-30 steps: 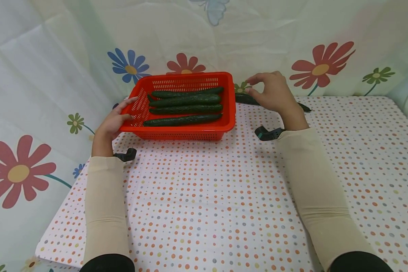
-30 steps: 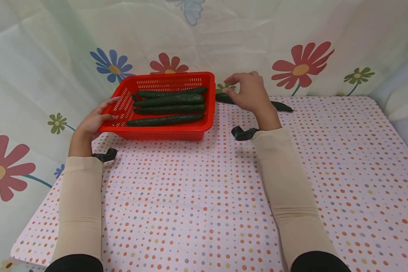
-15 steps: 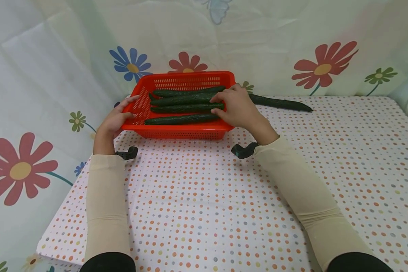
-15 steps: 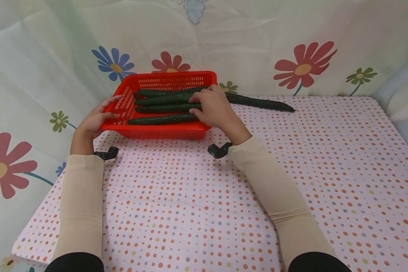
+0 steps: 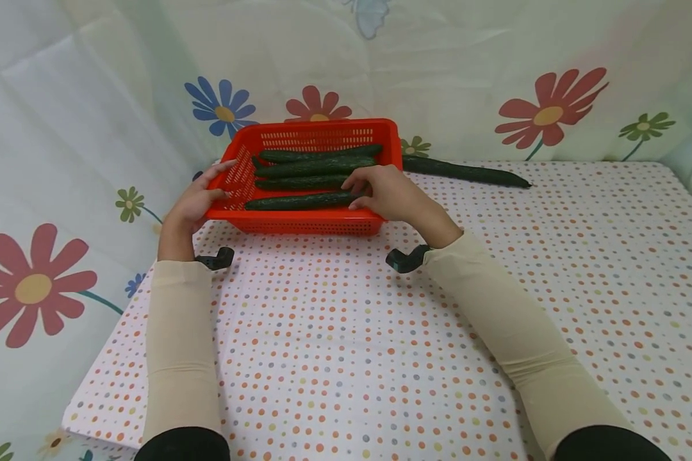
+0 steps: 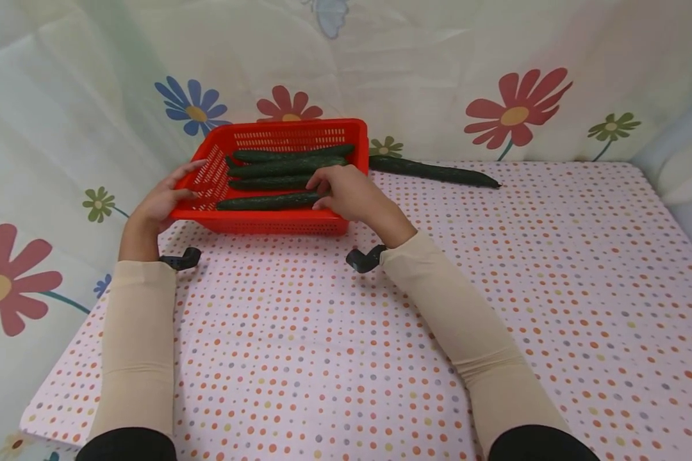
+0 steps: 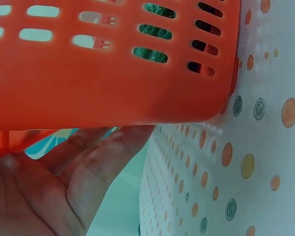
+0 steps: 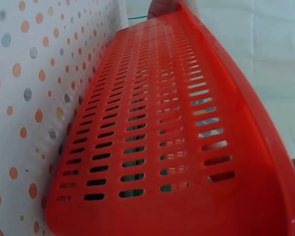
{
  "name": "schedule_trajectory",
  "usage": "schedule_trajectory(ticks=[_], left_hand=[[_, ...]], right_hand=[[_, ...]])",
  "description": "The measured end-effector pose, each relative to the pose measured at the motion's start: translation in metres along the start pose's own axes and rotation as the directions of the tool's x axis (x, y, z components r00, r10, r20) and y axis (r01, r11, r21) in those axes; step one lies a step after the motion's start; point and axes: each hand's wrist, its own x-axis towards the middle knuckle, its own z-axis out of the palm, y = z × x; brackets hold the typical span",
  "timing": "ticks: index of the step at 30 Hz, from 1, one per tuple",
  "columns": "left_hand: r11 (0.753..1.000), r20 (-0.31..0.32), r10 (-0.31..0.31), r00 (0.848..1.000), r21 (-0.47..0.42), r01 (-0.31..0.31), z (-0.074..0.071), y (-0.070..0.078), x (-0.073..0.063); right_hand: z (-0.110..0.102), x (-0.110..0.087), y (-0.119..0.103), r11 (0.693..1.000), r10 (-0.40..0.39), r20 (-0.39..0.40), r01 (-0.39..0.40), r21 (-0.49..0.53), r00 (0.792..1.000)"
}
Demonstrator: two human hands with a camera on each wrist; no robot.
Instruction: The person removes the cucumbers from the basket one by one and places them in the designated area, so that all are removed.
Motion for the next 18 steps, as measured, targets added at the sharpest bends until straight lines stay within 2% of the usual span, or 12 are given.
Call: schedule_trajectory(ticks=[4,7,13,18], left_hand=[[1.0,-0.007,-0.005,1.0,0.008,0.005,-0.001,0.0,-0.002],[1.0,-0.005,0.003,1.0,0.001,-0.003,-0.001,0.001,-0.002],[1.0,-0.003,0.006,1.0,-0.014,-0.006,0.0,0.002,-0.001],[1.0,0.0,0.011,1.0,-0.012,-0.011,0.0,0.002,-0.001]], right_hand=[[0.0,0.003,-0.002,0.999,0.036,0.033,-0.036,-0.003,0.999],[0.0,0.007,-0.006,0.995,0.099,0.042,-0.097,-0.033,0.994],[0.01,0.024,-0.015,0.963,0.254,0.035,-0.249,-0.105,0.967],[0.017,0.035,-0.019,0.947,0.318,0.093,-0.311,-0.081,0.943]])
